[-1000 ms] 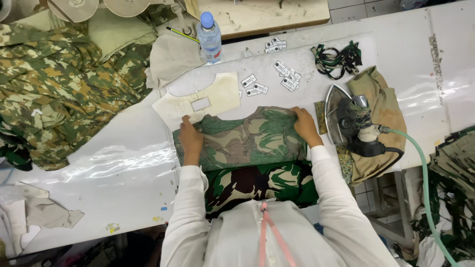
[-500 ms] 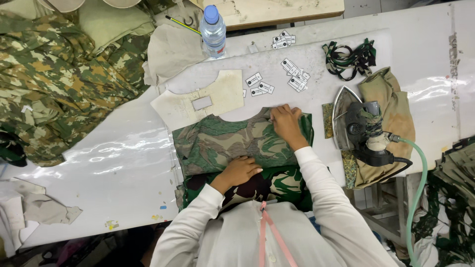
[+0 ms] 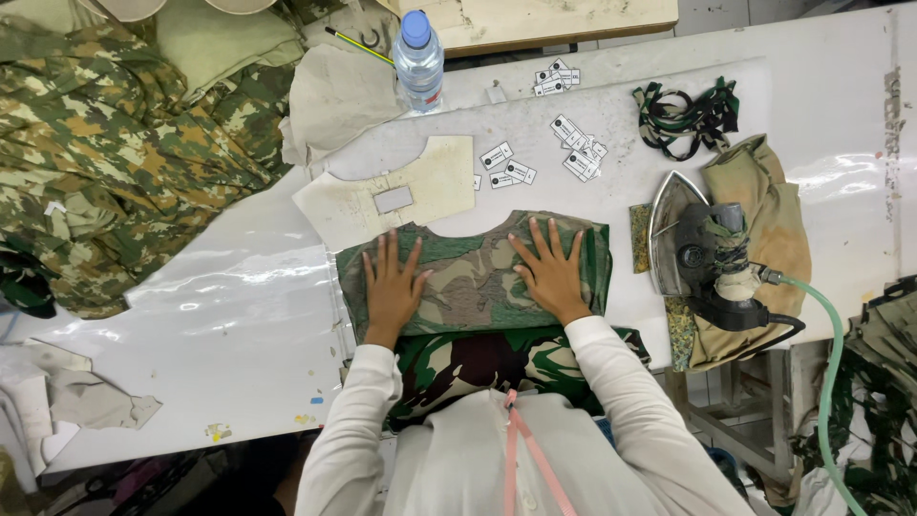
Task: The person irons a camouflage-patterned garment on a white table. They repeatedly place a small rectangular label on the garment, iron over it, and then remove the label. This process is repeated multiple times throughout the video.
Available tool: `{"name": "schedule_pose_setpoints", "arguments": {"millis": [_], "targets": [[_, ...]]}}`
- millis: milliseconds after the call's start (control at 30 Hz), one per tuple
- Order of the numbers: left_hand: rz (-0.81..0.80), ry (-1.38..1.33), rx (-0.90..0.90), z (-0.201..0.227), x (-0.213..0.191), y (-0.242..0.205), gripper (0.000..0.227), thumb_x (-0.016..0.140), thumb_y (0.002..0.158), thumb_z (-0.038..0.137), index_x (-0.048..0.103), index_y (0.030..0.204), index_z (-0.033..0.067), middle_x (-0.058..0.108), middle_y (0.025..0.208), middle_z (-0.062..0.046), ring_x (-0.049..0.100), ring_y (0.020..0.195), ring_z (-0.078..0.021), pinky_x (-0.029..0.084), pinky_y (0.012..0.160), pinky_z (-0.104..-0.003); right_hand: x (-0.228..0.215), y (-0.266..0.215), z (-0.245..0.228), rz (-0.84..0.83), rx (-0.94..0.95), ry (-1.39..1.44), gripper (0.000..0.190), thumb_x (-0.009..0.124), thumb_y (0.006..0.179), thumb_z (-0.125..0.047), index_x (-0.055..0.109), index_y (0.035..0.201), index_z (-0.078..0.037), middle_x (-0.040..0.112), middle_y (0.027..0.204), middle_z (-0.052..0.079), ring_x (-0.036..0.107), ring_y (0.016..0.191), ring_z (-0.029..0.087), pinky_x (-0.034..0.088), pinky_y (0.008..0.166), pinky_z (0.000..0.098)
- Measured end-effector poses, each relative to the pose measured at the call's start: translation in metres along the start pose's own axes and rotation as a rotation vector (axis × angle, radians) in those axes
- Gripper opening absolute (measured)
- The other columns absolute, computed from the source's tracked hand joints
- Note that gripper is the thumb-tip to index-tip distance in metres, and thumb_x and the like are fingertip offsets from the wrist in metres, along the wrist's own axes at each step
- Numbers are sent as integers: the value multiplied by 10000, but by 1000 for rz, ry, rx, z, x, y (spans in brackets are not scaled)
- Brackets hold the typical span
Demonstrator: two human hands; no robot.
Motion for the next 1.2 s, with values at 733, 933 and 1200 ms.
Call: {"name": "schedule_pose_setpoints", "arguments": {"millis": [733,933,1200], "targets": [[720,-1144,-498,15,-185,-1,305,627,791,-35,566,1089,-18,602,853,-114,537,784,-129,498,747,-339,21,1,30,99,306,84,585,312,918,-450,201,1409,-153,79,1467,127,52,1343,295,-36,1044,528],[454,-1516,-828,-8,-44,3,362,593,795,15,508,1145,-22,571,929,-87,581,833,-142,483,718,-266,-31,0,31,316,468,773,493,318,958,-269,212,1400,-80,122,1457,166,87,1347,291,-54,1081,383],[394,-558,-577,-3,-4,-15,639,574,818,-17,212,1344,-30,336,1121,-189,411,1058,-355,349,947,-456,-7,-9,3,164,114,218,494,321,916,-424,357,1352,-195,306,1392,79,212,1312,284,-17,1030,557]]}}
Point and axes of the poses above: each hand's wrist, its own y-axis towards the middle knuckle, its own x-axis out of the palm, z = x × y, the point moved 6 cm from there along y, towards the middle knuckle
